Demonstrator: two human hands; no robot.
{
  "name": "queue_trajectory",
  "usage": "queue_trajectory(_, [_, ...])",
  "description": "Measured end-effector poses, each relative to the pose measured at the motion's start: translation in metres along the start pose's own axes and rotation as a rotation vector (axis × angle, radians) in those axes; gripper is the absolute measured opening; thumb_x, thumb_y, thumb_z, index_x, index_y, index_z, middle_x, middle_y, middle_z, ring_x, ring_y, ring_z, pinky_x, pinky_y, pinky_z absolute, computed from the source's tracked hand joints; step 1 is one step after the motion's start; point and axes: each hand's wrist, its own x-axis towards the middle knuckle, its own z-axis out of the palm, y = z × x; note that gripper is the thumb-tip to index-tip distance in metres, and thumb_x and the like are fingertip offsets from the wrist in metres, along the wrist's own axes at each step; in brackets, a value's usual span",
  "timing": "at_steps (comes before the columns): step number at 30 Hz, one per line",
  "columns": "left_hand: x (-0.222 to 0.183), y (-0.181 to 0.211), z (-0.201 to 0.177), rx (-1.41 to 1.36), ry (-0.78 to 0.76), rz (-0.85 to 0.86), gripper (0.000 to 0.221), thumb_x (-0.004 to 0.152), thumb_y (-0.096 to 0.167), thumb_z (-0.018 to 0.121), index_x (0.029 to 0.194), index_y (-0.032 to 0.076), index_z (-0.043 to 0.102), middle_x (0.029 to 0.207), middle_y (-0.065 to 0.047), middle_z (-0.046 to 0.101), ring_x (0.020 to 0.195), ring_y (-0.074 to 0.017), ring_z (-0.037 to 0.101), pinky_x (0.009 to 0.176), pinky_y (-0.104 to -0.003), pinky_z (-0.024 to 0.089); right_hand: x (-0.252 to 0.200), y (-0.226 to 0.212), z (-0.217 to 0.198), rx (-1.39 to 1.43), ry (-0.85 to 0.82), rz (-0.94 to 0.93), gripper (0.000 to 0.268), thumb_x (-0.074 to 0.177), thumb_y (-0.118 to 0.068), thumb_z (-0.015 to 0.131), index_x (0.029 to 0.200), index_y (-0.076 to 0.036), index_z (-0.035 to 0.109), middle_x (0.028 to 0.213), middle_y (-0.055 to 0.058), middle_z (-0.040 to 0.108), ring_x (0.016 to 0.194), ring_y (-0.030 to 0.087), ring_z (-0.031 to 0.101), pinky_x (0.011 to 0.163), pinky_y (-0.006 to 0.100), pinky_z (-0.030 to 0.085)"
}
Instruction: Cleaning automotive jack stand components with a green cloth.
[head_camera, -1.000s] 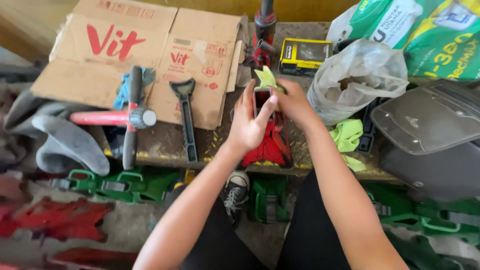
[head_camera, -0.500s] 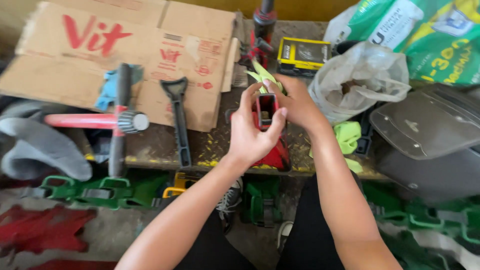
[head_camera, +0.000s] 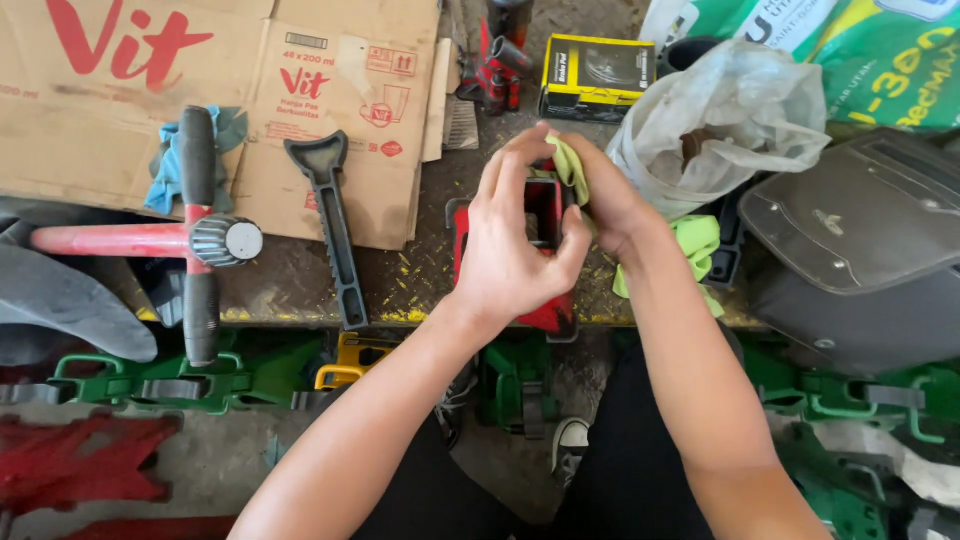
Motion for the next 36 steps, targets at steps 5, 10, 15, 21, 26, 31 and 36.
queue_trajectory(5, [0.005,0.005,0.000,0.069,0.027,-0.033,0.053,0.082,0.011,0.071,0.129,-0.003,0.051,0.124,-0.026,0.063,0.117,-0.0442,0.065,0.105,-0.047,0.053,-0.003,0.004,0.003,-0.116,0.028,-0.033,0.032,0.097,-0.045,0.059,0.100,-0.014,0.067,0.086,-0.001,0.067,0.075,0.011,0.064,0.070,0.029,0.055])
queue_trajectory(10, [0.001,0.003,0.003,-0.104,-0.034,-0.160,0.045,0.085,0.012,0.067,0.126,-0.002,0.054,0.107,-0.022,0.072,0.102,-0.0384,0.075,0.093,-0.041,0.060,-0.016,0.004,0.005,-0.341,0.078,-0.135,0.039,0.096,-0.046,0.053,0.098,-0.009,0.068,0.087,-0.003,0.066,0.077,0.008,0.061,0.068,0.026,0.050])
queue_trajectory(15, [0.002,0.009,0.005,-0.144,0.013,-0.266,0.047,0.079,0.014,0.070,0.122,-0.003,0.058,0.096,-0.018,0.074,0.087,-0.0241,0.078,0.085,-0.035,0.061,-0.030,0.010,0.010,-0.406,0.151,-0.273,0.044,0.099,-0.045,0.049,0.103,-0.006,0.071,0.091,-0.002,0.070,0.083,0.008,0.062,0.075,0.024,0.050])
queue_trajectory(21, [-0.003,-0.002,0.009,-0.178,0.045,-0.179,0.040,0.082,0.012,0.071,0.116,-0.005,0.059,0.122,-0.019,0.071,0.094,-0.0207,0.076,0.088,-0.032,0.060,-0.050,0.029,0.010,-0.619,0.445,-0.226,0.056,0.109,-0.043,0.046,0.097,0.005,0.073,0.078,0.011,0.063,0.072,0.018,0.058,0.064,0.036,0.044])
queue_trajectory(26, [-0.004,-0.004,0.010,-0.167,0.031,-0.165,0.036,0.083,0.011,0.070,0.115,-0.003,0.059,0.126,-0.019,0.070,0.100,-0.0240,0.074,0.092,-0.034,0.059,-0.056,0.046,0.013,-0.426,0.284,-0.543,0.034,0.108,-0.031,0.050,0.109,-0.002,0.068,0.094,0.000,0.068,0.086,0.007,0.059,0.074,0.026,0.049])
queue_trajectory(31, [-0.002,-0.003,0.009,-0.167,0.049,-0.142,0.030,0.084,0.008,0.070,0.111,-0.001,0.060,0.126,-0.019,0.068,0.109,-0.0288,0.072,0.097,-0.037,0.058,-0.036,0.048,0.014,-0.140,0.269,-0.519,0.022,0.104,-0.024,0.057,0.112,-0.005,0.065,0.097,0.000,0.069,0.087,0.008,0.063,0.075,0.026,0.051])
queue_trajectory(36, [-0.004,0.002,0.011,-0.116,0.137,-0.121,0.027,0.079,0.006,0.073,0.100,0.001,0.057,0.113,-0.016,0.065,0.107,-0.0311,0.069,0.096,-0.039,0.057,-0.057,0.043,0.016,-0.189,0.190,-0.421,0.026,0.107,-0.025,0.051,0.113,-0.005,0.067,0.100,0.000,0.070,0.090,0.007,0.064,0.078,0.024,0.052])
